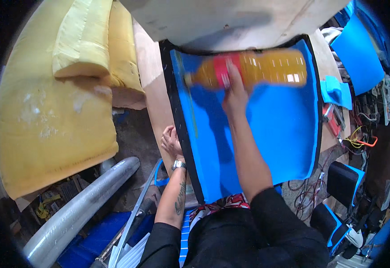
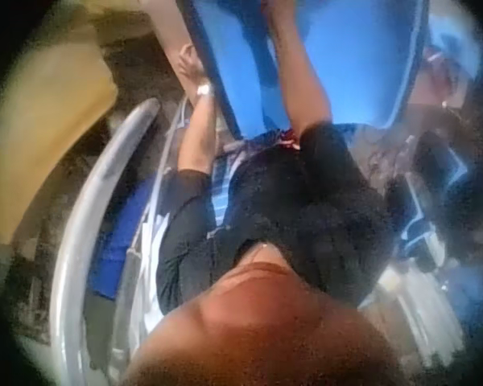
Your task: The person cleans a blue plastic chair seat using a sponge and a liquid from a bottle. They pour the liquid onto the sponge and wipe the surface of the chair, then pour the liquid directly onto the chair and wipe it again. Finally, the person flips the chair over to reveal the black underside.
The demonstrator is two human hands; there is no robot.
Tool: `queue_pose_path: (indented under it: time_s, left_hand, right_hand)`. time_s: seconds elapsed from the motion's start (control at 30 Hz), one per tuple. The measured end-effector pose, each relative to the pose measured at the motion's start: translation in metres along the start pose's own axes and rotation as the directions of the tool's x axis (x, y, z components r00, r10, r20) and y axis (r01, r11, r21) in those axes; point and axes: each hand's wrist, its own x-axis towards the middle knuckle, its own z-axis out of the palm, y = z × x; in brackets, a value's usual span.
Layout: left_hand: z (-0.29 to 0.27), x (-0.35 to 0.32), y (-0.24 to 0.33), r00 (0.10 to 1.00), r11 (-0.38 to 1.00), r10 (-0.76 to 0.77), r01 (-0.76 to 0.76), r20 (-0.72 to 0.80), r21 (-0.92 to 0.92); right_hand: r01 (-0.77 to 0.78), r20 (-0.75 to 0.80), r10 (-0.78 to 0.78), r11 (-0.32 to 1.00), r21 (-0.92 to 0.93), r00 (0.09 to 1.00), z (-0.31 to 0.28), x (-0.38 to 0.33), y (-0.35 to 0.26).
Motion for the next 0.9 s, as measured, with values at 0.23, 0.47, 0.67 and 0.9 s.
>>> queue_pose_path:
  time_s: [0.23, 0.47, 0.67, 0.9]
  left_hand:
    - [-0.021, -0.006, -0.056, 0.908, 0.920, 0.380, -0.351, 0.176, -0.177]
    - [-0.039, -0.006, -0.036, 0.880, 0.906, 0.406, -0.423, 0.245, 0.017]
    - [-0.044, -0.006, -0.036, 0.913, 0.934, 0.354, -0.355, 0.201, -0.034]
    - [-0.045, -0.007, -0.037, 0.933, 0.942, 0.335, -0.328, 0.134, -0.068]
  right_hand:
    - [-0.212, 0.003, 0.214, 0.968, -0.131, 0.977, -0.031, -0.112, -0.042]
    - [0.498, 0.512, -0.274, 0.782, -0.374, 0.814, 0.061, -0.025, -0.052]
    - [0.604, 0.699, -0.037, 0.537, -0.588, 0.714, 0.130, 0.009, -0.057]
    - [0.650, 0.732, -0.112, 0.562, -0.511, 0.672, 0.142, 0.020, -0.046]
